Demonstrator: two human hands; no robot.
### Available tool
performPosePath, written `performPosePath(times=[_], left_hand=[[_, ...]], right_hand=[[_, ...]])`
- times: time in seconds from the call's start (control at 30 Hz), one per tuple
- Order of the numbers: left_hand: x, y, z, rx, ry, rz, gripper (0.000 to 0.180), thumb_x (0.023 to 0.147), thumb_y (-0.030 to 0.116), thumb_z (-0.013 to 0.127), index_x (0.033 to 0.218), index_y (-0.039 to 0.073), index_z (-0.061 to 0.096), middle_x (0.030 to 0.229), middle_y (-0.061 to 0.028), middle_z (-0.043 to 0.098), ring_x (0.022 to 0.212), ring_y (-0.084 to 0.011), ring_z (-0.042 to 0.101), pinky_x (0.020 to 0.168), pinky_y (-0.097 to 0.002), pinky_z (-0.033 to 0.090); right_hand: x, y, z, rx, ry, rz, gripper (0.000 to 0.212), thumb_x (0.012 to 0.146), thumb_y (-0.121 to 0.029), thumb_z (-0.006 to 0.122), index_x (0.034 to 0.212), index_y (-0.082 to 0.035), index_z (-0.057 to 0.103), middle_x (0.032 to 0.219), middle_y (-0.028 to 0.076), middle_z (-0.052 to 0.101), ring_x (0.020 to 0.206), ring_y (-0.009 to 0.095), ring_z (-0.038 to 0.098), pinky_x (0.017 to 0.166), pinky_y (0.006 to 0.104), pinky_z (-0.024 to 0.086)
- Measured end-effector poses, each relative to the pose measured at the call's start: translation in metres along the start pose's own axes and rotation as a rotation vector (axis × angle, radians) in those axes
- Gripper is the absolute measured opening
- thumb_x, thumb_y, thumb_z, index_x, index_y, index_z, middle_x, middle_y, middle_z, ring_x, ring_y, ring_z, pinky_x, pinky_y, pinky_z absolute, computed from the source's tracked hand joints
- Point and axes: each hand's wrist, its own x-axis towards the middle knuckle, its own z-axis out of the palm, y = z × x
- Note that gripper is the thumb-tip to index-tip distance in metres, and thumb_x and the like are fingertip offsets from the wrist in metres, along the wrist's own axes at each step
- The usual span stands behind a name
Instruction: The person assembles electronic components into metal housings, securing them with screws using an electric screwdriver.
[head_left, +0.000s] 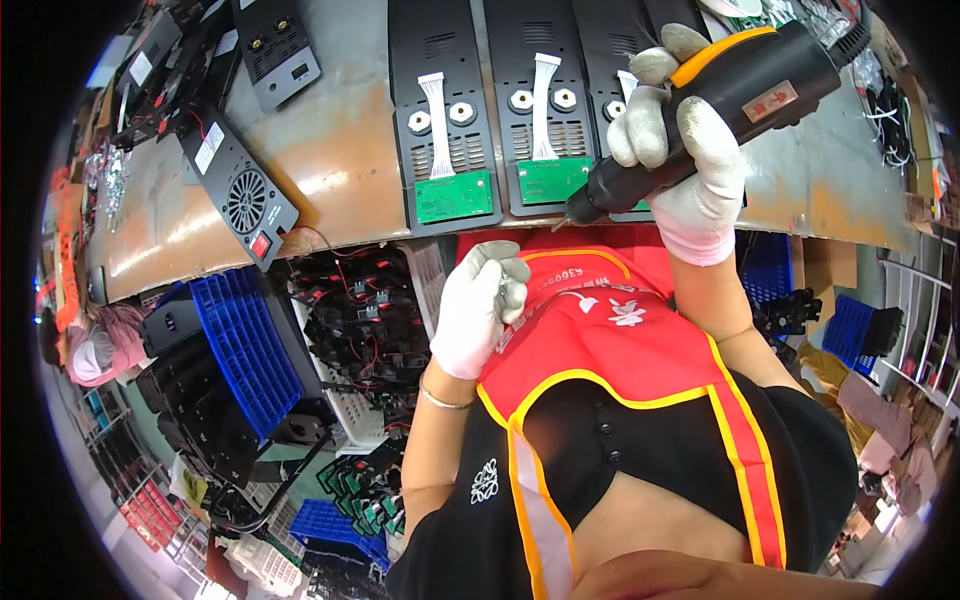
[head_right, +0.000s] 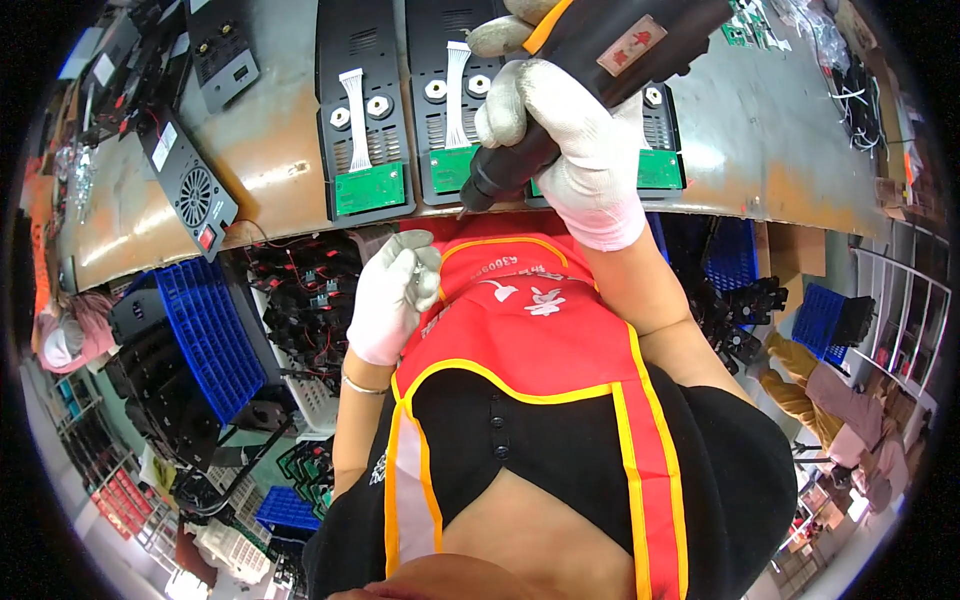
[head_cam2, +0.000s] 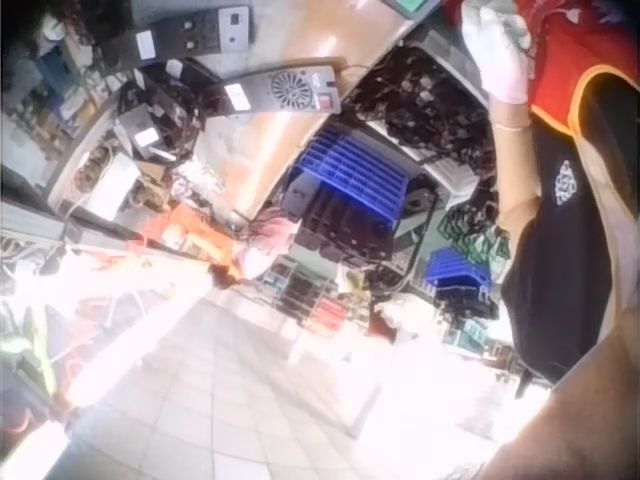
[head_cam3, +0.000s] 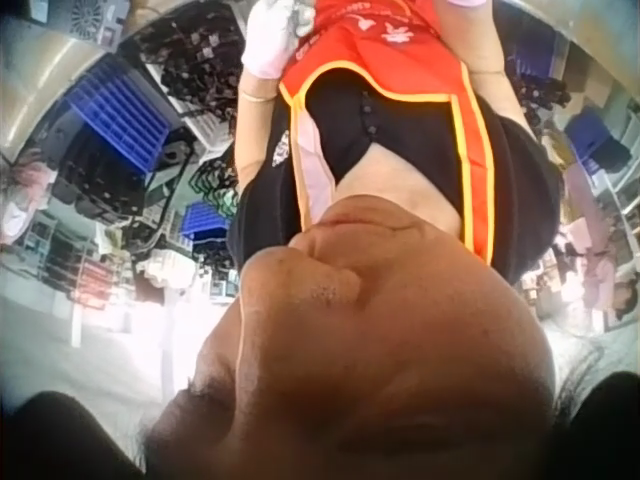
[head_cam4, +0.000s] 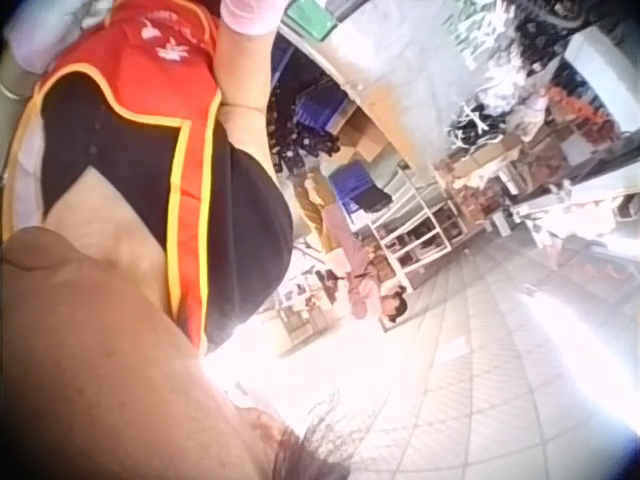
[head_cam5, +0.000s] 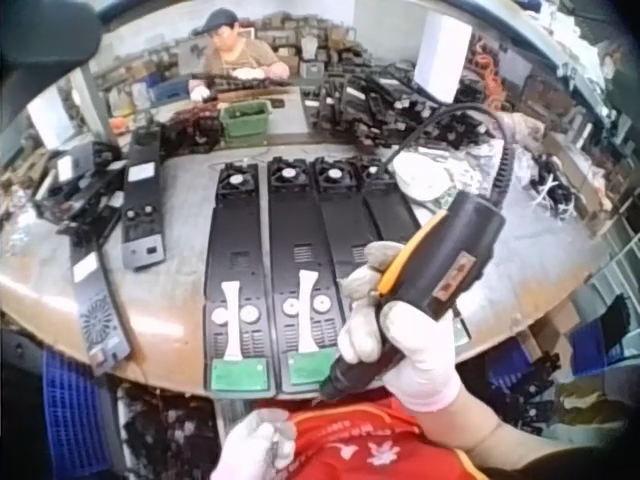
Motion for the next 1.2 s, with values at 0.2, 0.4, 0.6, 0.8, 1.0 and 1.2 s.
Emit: performPosePath(times=[0.2, 0.4, 0.6, 0.8, 1.0, 1.2], left_hand=[[0.001, 0.001, 0.018, 0.144, -0.077, -0.013, 0.024, 0.097, 0.029, 0.049, 0.097, 0.005, 0.052, 0.070, 0.0007, 0.051, 0.052, -0.0060, 0.042, 0.044, -0.0188, 0.033], [0.013, -0.016, 0.013, -0.258, -0.165, 0.032, 0.025, 0.097, 0.023, 0.049, 0.108, 0.000, 0.052, 0.076, -0.0004, 0.050, 0.061, -0.0091, 0.045, 0.054, -0.0205, 0.037], [0.012, -0.023, 0.010, -0.258, -0.182, 0.036, 0.028, 0.095, 0.018, 0.054, 0.116, 0.000, 0.051, 0.087, -0.0035, 0.056, 0.072, -0.0119, 0.051, 0.061, -0.0229, 0.042], [0.012, -0.031, 0.009, -0.303, -0.169, 0.094, 0.028, 0.093, 0.015, 0.056, 0.115, -0.003, 0.051, 0.091, -0.0055, 0.057, 0.073, -0.0116, 0.055, 0.063, -0.0227, 0.045], [0.009, -0.033, 0.005, -0.366, -0.225, 0.113, 0.018, 0.095, 0.017, 0.054, 0.108, 0.005, 0.052, 0.086, -0.0027, 0.054, 0.068, -0.0094, 0.049, 0.059, -0.0215, 0.041], [0.008, -0.026, 0.008, -0.242, -0.167, 0.109, 0.014, 0.096, 0.020, 0.052, 0.103, 0.007, 0.051, 0.083, -0.0016, 0.051, 0.065, -0.0088, 0.044, 0.057, -0.0210, 0.038]], right_hand=[[-0.008, -0.003, 0.003, 0.085, 0.084, 0.037, 0.046, 0.090, -0.021, 0.054, 0.132, -0.007, 0.040, 0.114, 0.007, 0.054, 0.060, 0.007, 0.041, 0.060, 0.0265, 0.039], [-0.016, -0.007, 0.000, -0.026, 0.060, 0.046, 0.021, 0.091, -0.016, 0.055, 0.105, -0.001, 0.056, 0.070, 0.006, 0.057, 0.065, 0.015, 0.057, 0.062, 0.0285, 0.049], [-0.019, -0.002, 0.005, 0.068, -0.015, 0.083, 0.025, 0.092, -0.018, 0.054, 0.107, 0.002, 0.058, 0.070, 0.005, 0.057, 0.066, 0.013, 0.057, 0.064, 0.0264, 0.049], [-0.025, 0.008, 0.003, 0.063, 0.020, 0.053, 0.040, 0.091, -0.016, 0.052, 0.129, -0.007, 0.042, 0.114, 0.010, 0.056, 0.065, 0.010, 0.049, 0.062, 0.0314, 0.043], [-0.026, 0.013, 0.008, 0.107, -0.029, 0.042, 0.038, 0.091, -0.015, 0.053, 0.127, -0.007, 0.043, 0.113, 0.010, 0.056, 0.065, 0.011, 0.050, 0.061, 0.0319, 0.043], [-0.026, 0.006, 0.017, -0.096, -0.029, 0.131, 0.039, 0.091, -0.015, 0.053, 0.128, -0.008, 0.042, 0.112, 0.010, 0.057, 0.065, 0.011, 0.050, 0.062, 0.0315, 0.043]])
